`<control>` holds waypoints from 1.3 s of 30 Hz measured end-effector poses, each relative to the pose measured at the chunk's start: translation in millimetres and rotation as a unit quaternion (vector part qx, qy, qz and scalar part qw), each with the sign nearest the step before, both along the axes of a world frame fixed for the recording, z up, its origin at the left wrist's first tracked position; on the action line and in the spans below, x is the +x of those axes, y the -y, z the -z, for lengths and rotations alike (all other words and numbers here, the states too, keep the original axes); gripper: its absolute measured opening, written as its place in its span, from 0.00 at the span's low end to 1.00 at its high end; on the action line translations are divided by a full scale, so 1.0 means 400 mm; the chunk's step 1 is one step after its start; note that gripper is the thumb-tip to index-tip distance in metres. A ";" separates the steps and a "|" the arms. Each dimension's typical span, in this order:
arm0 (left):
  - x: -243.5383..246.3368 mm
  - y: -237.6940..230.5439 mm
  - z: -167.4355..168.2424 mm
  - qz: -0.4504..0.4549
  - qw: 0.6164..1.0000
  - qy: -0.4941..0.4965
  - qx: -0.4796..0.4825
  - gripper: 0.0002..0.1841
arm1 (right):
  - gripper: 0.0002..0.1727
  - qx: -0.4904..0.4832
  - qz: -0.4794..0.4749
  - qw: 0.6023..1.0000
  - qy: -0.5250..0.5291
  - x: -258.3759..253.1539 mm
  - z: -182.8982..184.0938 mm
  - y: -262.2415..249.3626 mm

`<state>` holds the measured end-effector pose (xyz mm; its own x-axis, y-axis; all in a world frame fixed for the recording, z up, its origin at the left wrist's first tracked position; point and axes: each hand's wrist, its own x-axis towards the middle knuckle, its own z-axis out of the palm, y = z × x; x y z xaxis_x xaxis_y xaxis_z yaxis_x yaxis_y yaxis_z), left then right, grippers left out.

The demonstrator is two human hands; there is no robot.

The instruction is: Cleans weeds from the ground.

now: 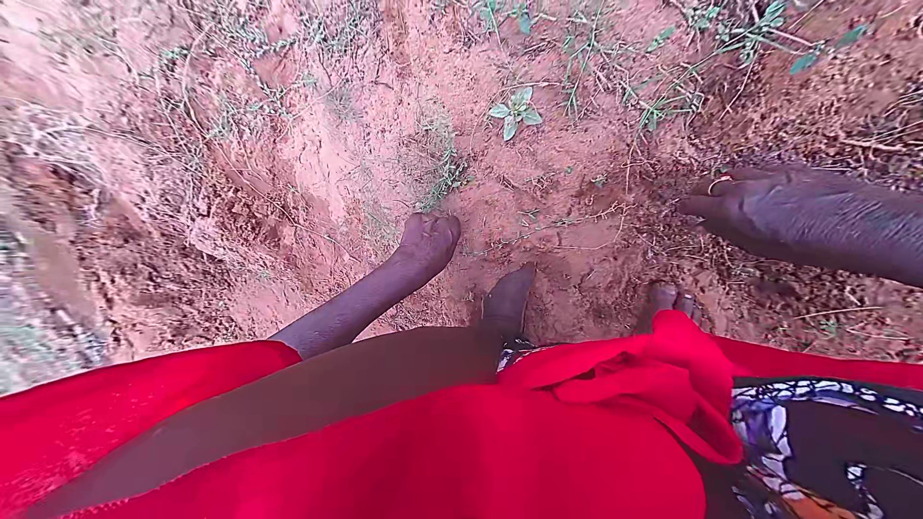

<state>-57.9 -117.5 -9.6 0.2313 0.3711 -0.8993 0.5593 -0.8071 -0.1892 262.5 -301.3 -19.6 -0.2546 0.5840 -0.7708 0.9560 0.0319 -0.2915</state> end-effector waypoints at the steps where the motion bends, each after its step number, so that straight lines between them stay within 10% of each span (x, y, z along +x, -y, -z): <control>1: 0.002 0.003 -0.009 0.005 1.000 -0.005 -0.007 0.13 | 0.13 -0.005 0.001 1.000 -0.001 0.005 0.001 0.013; 11: -0.153 0.022 -0.138 -0.022 0.998 0.062 -0.022 0.16 | 0.16 0.026 -0.034 0.999 -0.005 0.052 0.053 0.073; 19: -0.058 -0.083 0.072 0.178 0.891 0.418 0.011 0.16 | 0.11 0.222 0.004 0.975 -0.023 0.128 0.076 0.094; 25: 0.005 -0.157 0.127 0.142 0.945 0.286 0.071 0.34 | 0.14 0.241 0.035 0.970 -0.014 0.185 0.117 0.193; 32: 0.035 -0.156 0.054 0.034 0.984 0.111 0.134 0.13 | 0.11 0.181 0.040 0.983 0.021 0.193 0.101 0.229; 39: 0.025 -0.190 0.056 -0.074 0.985 0.149 0.043 0.17 | 0.13 0.247 0.020 0.969 -0.019 0.219 0.152 0.253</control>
<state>-48.1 -41.6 -32.1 0.4179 0.4916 -0.7640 0.7101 -0.7013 -0.0629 350.0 -402.5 -80.3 -0.2462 0.8894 -0.3852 0.9485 0.1393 -0.2845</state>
